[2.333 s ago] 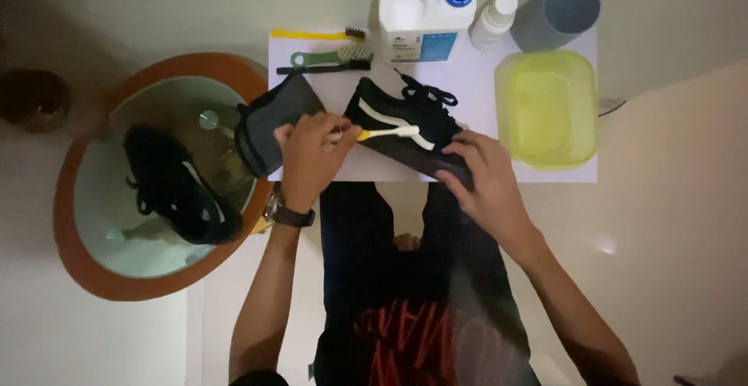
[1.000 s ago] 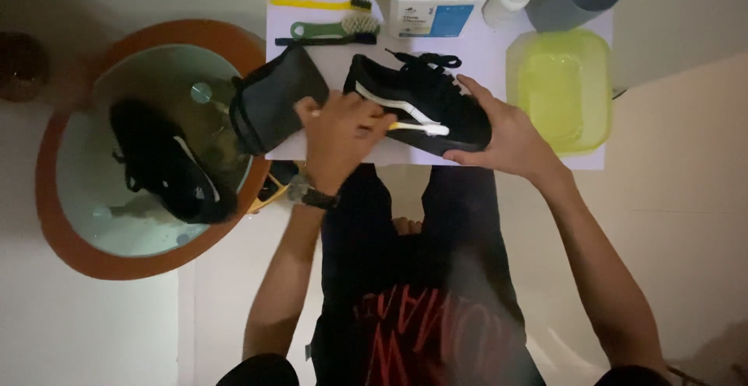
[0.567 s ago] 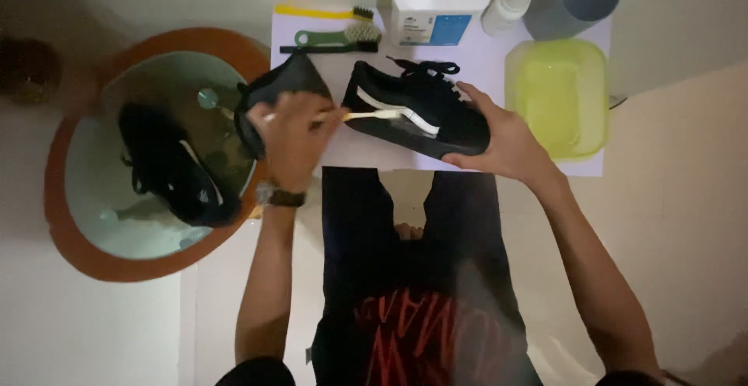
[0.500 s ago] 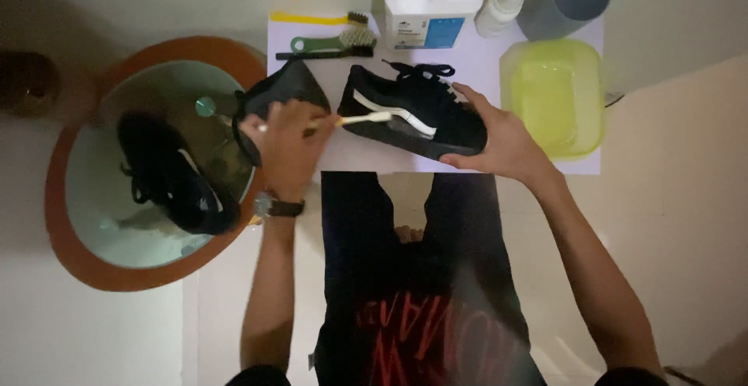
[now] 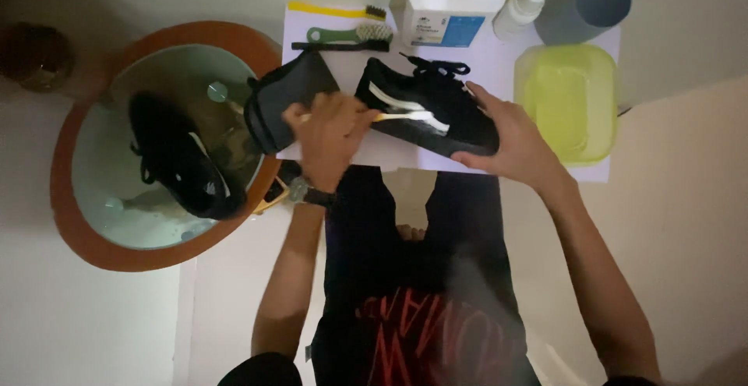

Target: The person scrubs a black sneaker with a yellow toothbrush, focusing on the white side stripe and upper fabric. They hold the shoe with one hand and scrub with the other, occasionally dipping the brush into a yellow container of liquid.

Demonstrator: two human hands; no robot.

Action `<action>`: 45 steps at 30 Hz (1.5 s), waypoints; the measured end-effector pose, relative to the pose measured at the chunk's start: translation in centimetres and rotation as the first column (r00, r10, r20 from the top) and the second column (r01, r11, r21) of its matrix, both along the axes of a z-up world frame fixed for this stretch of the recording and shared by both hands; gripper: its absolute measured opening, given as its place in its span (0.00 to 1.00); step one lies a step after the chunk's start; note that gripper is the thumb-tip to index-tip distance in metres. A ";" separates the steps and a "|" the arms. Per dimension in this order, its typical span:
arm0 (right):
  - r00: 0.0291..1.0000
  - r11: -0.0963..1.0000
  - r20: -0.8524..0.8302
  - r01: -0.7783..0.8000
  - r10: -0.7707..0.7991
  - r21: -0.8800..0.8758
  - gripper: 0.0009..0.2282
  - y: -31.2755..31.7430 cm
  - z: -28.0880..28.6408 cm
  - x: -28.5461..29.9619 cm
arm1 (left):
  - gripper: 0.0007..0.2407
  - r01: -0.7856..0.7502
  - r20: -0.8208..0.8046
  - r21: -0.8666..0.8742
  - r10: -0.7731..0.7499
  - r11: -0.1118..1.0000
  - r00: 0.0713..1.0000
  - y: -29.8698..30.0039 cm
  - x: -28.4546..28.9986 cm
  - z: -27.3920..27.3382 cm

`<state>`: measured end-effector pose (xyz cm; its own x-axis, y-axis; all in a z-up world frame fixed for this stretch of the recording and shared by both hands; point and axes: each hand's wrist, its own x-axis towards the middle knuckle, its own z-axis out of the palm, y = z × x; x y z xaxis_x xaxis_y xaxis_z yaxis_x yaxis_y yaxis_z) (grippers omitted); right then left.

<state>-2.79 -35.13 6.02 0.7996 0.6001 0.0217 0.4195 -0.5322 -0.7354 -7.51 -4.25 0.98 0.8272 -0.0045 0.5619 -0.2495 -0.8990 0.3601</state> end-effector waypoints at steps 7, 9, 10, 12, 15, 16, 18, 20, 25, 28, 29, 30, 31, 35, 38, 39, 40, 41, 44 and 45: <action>0.723 0.948 0.640 -0.062 0.259 -0.313 0.22 1.7 -1.7 -0.3 | 0.12 -0.219 -0.060 0.160 0.231 0.962 0.971 3.0 -0.5 -3.7; 0.670 0.960 0.700 -0.074 0.250 -0.272 0.22 1.6 -2.2 -0.1 | 0.12 -0.098 -0.033 0.047 0.100 0.994 0.994 -0.2 -0.1 -0.7; 0.665 0.959 0.702 -0.082 0.255 -0.272 0.22 1.6 -2.3 -0.1 | 0.12 -0.107 -0.031 0.047 0.108 0.993 0.994 1.1 -0.1 -1.2; 0.636 0.966 0.734 -0.080 0.240 -0.246 0.22 1.7 -2.6 -0.3 | 0.11 -0.192 -0.092 0.105 0.201 0.976 0.975 3.8 0.0 -2.1; 0.598 0.973 0.778 -0.014 0.194 -0.232 0.20 2.1 -2.9 -0.6 | 0.13 -0.330 0.137 0.181 0.308 0.927 0.941 6.8 -0.5 -2.7; 0.601 0.972 0.775 -0.017 0.197 -0.234 0.20 1.9 -3.0 -0.4 | 0.13 -0.330 0.131 0.180 0.310 0.926 0.942 5.0 -0.2 -2.6; 0.561 0.964 0.801 0.021 0.208 -0.265 0.19 1.7 -3.3 -0.1 | 0.13 -0.198 0.072 0.038 0.195 0.979 0.978 1.8 -0.2 -2.5; 0.578 0.963 0.786 -0.003 0.220 -0.268 0.18 1.7 -3.2 -0.9 | 0.13 -0.180 0.046 0.033 0.178 0.983 0.983 1.8 -0.6 -1.3; 0.615 0.976 0.769 -0.001 0.172 -0.218 0.17 1.8 -3.5 -1.2 | 0.07 -0.212 0.019 0.114 0.211 0.971 0.977 4.6 -1.3 1.0; 0.601 0.973 0.780 0.017 0.174 -0.230 0.16 1.8 -3.3 -1.6 | 0.09 -0.031 -0.046 -0.444 0.012 0.895 0.999 1.2 -1.9 3.4; 0.612 0.969 0.769 0.016 0.184 -0.245 0.16 1.8 -3.1 -1.7 | 0.09 -0.063 -0.043 -0.195 0.055 0.979 0.998 1.2 -1.6 1.8; 0.613 0.967 0.768 0.022 0.187 -0.254 0.16 1.9 -2.9 -1.3 | 0.11 -0.089 -0.018 0.072 0.091 0.993 0.996 1.3 -0.5 0.4; 0.607 0.968 0.772 0.018 0.189 -0.252 0.16 2.1 -3.1 -1.2 | 0.11 -0.096 -0.011 0.074 0.097 0.993 0.995 3.4 -0.5 -1.3; 0.602 0.976 0.784 0.037 0.151 -0.217 0.15 1.8 -3.7 -1.4 | 0.07 -0.188 0.042 0.075 0.186 0.979 0.982 6.0 -0.9 -3.8; 0.582 0.980 0.799 0.016 0.154 -0.200 0.14 1.8 -3.7 -0.7 | 0.07 -0.116 -0.063 0.034 0.118 0.993 0.991 2.7 -0.9 -1.2; 0.570 0.979 0.805 0.007 0.164 -0.205 0.14 1.7 -3.7 -0.6 | 0.10 -0.066 -0.046 0.040 0.067 0.997 0.997 1.1 -0.9 -0.1; 0.565 0.979 0.808 0.003 0.167 -0.205 0.14 1.7 -4.0 -0.7 | 0.10 -0.071 -0.042 0.040 0.072 0.997 0.996 2.6 -0.9 -0.8; 0.576 0.981 0.801 -0.008 0.163 -0.193 0.15 1.6 -4.2 -0.8 | 0.05 -0.108 -0.129 0.042 0.112 0.993 0.985 4.1 -0.8 -1.5; 0.601 0.986 0.788 -0.002 0.134 -0.166 0.14 1.6 -3.9 -1.3 | 0.08 -0.229 -0.034 0.101 0.234 0.968 0.972 6.7 -0.3 -5.6; 0.609 0.989 0.785 0.008 0.114 -0.150 0.12 1.7 -3.7 -1.4 | 0.12 -0.329 0.159 0.132 0.307 0.935 0.938 7.4 0.1 -7.3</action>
<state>-4.19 -33.40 2.32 0.4740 0.6868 0.5510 0.8347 -0.5497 -0.0329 -7.39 3.14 -6.29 0.7166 0.1512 0.6809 0.0223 -0.9807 0.1943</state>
